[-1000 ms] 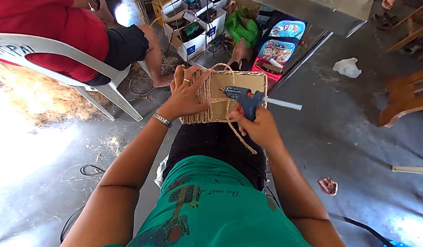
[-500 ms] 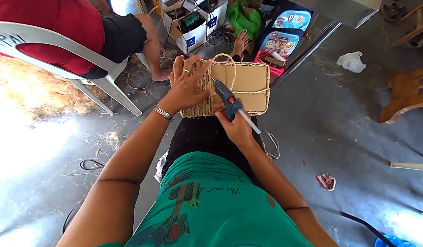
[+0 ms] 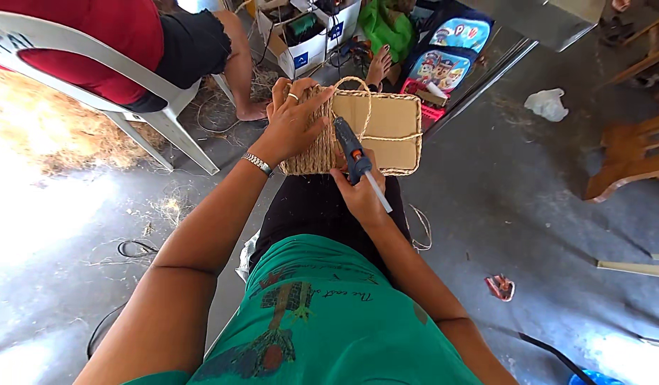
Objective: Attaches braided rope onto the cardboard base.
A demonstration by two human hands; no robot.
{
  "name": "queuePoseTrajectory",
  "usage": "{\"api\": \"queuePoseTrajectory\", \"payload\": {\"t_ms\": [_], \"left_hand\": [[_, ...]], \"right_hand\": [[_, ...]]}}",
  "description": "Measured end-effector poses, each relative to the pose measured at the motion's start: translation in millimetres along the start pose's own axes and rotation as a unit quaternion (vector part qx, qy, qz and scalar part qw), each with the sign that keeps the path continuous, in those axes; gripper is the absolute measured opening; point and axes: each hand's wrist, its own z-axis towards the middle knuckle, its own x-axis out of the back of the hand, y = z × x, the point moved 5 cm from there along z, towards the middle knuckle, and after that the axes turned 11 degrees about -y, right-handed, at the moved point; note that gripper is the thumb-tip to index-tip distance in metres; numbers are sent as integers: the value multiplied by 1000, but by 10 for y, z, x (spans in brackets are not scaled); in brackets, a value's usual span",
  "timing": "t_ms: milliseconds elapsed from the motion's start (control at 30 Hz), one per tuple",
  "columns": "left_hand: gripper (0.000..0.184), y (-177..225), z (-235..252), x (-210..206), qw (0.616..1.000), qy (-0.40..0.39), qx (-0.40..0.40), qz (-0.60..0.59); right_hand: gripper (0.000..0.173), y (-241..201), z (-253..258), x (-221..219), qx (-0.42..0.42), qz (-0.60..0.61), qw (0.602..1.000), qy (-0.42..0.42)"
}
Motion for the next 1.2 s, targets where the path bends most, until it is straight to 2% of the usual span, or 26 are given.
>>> {"api": "queuePoseTrajectory", "payload": {"t_ms": [133,533,600,700,833,1000,1200], "left_hand": [[51,-9,-9,-21,1000,1,-3,3],[56,-33,6,-41,999,-12,-32,13],[66,-48,-5,-30,998,-43,-44,18],[89,-60,-30,-14,994,-91,-49,21],[104,-11,-80,9,990,-135,-41,23],[95,-40,-63,-3,988,-143,-54,18],[95,-55,-36,-41,989,-133,-44,35]], "right_hand": [[43,46,29,-44,11,8,1000,-6],[39,1,-122,-73,-46,31,998,-42],[37,4,-120,-54,-38,53,997,-41],[30,77,-76,-72,1,92,996,13],[34,59,-111,-37,-27,63,997,20],[36,95,-64,-84,-14,69,997,22],[36,87,-36,-103,-10,58,998,33]]}}
